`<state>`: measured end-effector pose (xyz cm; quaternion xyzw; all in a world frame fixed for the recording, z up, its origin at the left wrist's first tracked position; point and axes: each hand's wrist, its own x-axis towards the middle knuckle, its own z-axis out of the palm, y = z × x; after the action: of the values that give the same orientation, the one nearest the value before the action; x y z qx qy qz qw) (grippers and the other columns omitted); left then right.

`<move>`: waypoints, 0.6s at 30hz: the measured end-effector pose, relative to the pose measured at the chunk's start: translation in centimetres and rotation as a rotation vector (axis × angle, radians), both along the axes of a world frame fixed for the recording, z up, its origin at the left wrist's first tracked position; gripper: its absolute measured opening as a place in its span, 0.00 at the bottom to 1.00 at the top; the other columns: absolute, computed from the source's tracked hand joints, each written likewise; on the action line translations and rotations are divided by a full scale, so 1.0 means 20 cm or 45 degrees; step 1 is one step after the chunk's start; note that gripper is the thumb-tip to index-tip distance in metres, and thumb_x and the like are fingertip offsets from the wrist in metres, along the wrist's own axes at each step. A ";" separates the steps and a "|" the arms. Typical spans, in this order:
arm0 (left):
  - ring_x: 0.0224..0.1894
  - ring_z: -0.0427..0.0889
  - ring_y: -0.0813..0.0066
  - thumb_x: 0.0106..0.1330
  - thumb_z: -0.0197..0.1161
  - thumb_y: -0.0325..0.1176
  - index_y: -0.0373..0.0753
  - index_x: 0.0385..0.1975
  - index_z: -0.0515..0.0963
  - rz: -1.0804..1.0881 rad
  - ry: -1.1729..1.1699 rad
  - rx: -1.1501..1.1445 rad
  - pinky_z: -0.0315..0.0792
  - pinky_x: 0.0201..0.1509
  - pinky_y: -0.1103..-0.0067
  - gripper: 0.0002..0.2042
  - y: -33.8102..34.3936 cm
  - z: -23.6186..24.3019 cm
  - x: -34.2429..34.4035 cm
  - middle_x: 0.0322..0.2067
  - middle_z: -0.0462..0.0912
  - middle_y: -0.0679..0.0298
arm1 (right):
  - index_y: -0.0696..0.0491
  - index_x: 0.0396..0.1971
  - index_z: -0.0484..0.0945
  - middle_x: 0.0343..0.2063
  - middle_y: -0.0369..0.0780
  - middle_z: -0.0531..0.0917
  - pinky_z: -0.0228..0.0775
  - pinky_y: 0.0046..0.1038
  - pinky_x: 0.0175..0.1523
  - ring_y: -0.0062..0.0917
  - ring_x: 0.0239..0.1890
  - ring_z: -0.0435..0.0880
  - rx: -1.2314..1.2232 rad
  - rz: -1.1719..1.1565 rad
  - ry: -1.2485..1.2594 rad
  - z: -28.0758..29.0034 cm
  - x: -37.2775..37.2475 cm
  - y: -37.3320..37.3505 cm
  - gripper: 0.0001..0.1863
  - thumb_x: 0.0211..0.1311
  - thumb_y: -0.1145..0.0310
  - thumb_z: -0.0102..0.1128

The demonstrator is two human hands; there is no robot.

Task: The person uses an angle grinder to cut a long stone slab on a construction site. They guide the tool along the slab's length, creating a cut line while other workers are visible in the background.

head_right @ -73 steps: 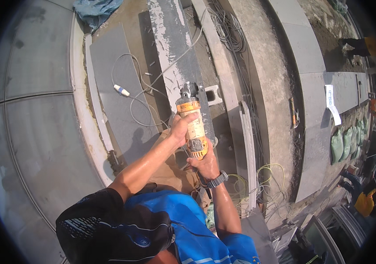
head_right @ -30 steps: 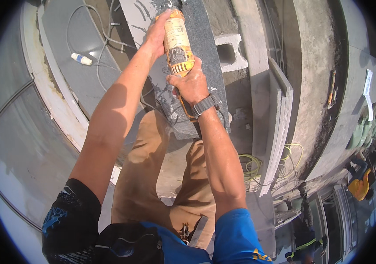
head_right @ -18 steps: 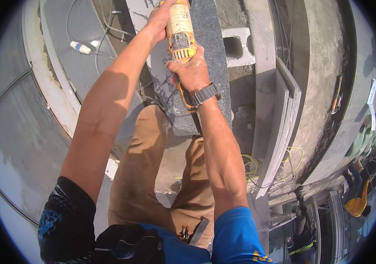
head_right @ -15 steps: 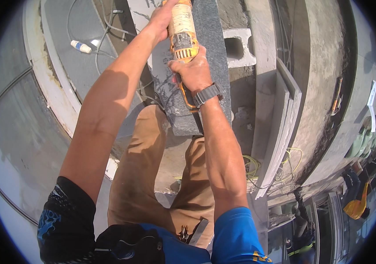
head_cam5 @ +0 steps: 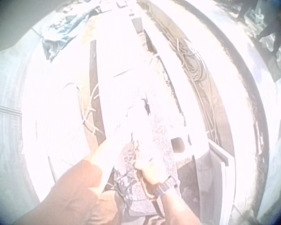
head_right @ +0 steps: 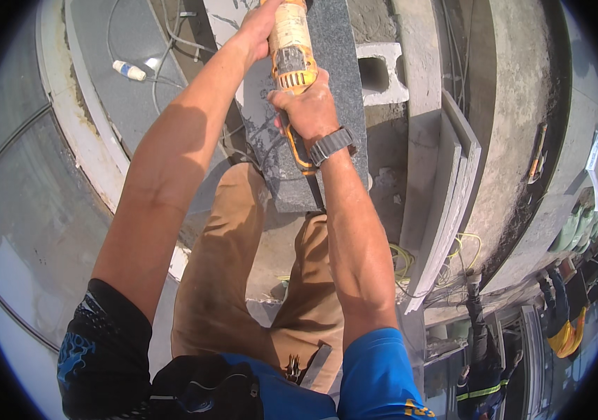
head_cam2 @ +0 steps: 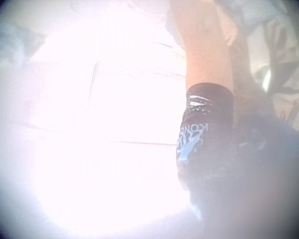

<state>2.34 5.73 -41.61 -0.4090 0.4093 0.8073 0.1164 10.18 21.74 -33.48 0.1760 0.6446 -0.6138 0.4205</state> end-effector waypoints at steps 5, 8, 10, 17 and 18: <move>0.33 0.88 0.67 0.72 0.64 0.51 0.33 0.50 0.79 -0.016 0.000 0.001 0.86 0.37 0.66 0.24 0.00 0.01 -0.03 0.36 0.86 0.57 | 0.61 0.51 0.58 0.25 0.42 0.81 0.73 0.28 0.17 0.26 0.15 0.80 -0.051 -0.019 -0.031 0.00 -0.04 0.00 0.32 0.53 0.79 0.73; 0.33 0.88 0.67 0.72 0.64 0.51 0.33 0.50 0.79 -0.029 0.002 -0.003 0.86 0.37 0.66 0.24 0.00 0.01 -0.06 0.35 0.86 0.57 | 0.60 0.50 0.58 0.25 0.42 0.80 0.73 0.28 0.17 0.26 0.15 0.80 -0.055 -0.019 -0.027 0.00 -0.06 -0.01 0.32 0.54 0.79 0.72; 0.33 0.88 0.67 0.72 0.64 0.51 0.33 0.50 0.79 -0.030 0.002 -0.009 0.86 0.37 0.66 0.23 -0.01 0.01 -0.08 0.35 0.86 0.57 | 0.60 0.50 0.58 0.25 0.43 0.80 0.74 0.27 0.17 0.26 0.15 0.80 -0.063 -0.018 -0.026 0.01 -0.07 -0.03 0.31 0.54 0.79 0.72; 0.32 0.88 0.67 0.72 0.64 0.51 0.33 0.49 0.79 -0.016 -0.005 -0.044 0.86 0.37 0.66 0.23 -0.06 0.00 -0.09 0.35 0.86 0.57 | 0.62 0.51 0.55 0.24 0.43 0.80 0.75 0.27 0.17 0.26 0.15 0.80 -0.118 0.013 -0.019 -0.02 -0.11 -0.05 0.33 0.55 0.79 0.72; 0.32 0.88 0.67 0.72 0.64 0.51 0.33 0.49 0.79 -0.017 -0.004 -0.047 0.86 0.37 0.66 0.23 -0.06 0.00 -0.10 0.35 0.86 0.57 | 0.63 0.51 0.55 0.24 0.43 0.80 0.76 0.28 0.17 0.26 0.15 0.81 -0.122 0.017 -0.017 -0.02 -0.11 -0.05 0.33 0.55 0.79 0.72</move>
<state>0.43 4.51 -41.65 -0.4095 0.4267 0.7982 0.1149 7.95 20.79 -33.94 0.1553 0.6128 -0.6399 0.4370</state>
